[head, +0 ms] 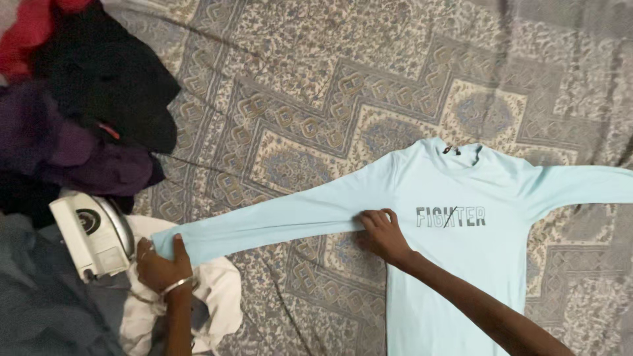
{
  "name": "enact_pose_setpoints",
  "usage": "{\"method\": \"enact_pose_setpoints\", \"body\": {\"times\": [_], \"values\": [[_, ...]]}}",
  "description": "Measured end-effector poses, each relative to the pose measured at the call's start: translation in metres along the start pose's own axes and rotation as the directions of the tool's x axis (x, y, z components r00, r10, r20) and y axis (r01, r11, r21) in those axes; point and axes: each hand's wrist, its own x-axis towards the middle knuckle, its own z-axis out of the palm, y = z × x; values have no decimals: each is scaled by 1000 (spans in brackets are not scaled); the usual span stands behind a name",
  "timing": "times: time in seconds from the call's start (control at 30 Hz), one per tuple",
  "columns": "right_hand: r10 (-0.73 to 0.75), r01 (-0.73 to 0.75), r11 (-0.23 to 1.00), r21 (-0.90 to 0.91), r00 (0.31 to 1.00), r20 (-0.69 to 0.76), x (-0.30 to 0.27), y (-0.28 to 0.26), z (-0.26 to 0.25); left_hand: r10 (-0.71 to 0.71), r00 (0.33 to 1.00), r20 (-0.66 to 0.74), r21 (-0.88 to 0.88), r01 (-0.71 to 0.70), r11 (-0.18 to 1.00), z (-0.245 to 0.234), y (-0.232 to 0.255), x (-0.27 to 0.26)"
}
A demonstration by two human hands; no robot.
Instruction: The person lays a light blue long-sleeved shirt flat on a patterned bedspread and smooths it out by hand. They then use a white electric iron to press the shirt, moving the iron systematically across the body and sleeves to remove wrinkles.
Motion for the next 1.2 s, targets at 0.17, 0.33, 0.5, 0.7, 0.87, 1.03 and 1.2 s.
{"method": "enact_pose_setpoints", "body": {"times": [0.17,0.33,0.5,0.7,0.87,1.03,1.2], "values": [[-91,89,990,-106,996,-14,-4,9,-1,-171,952,253,-404,265,875,23,-52,15],[-156,161,986,-40,981,111,2,16,-9,-36,974,223,-559,158,814,3,-66,1],[-75,73,995,-69,997,-23,43,66,-37,-207,878,432,-482,419,769,-9,-59,-3],[-100,106,968,-229,994,37,105,115,-64,-342,779,526,-403,583,706,1,-61,20],[-19,14,993,-115,999,-40,122,127,-63,-138,966,219,-657,251,711,1,-71,13],[16,-64,971,-231,978,-206,129,130,-42,-114,988,104,-453,149,879,10,-65,13],[205,-246,964,-98,926,-316,107,88,-4,148,988,-36,-33,-149,988,7,-34,11]]}}
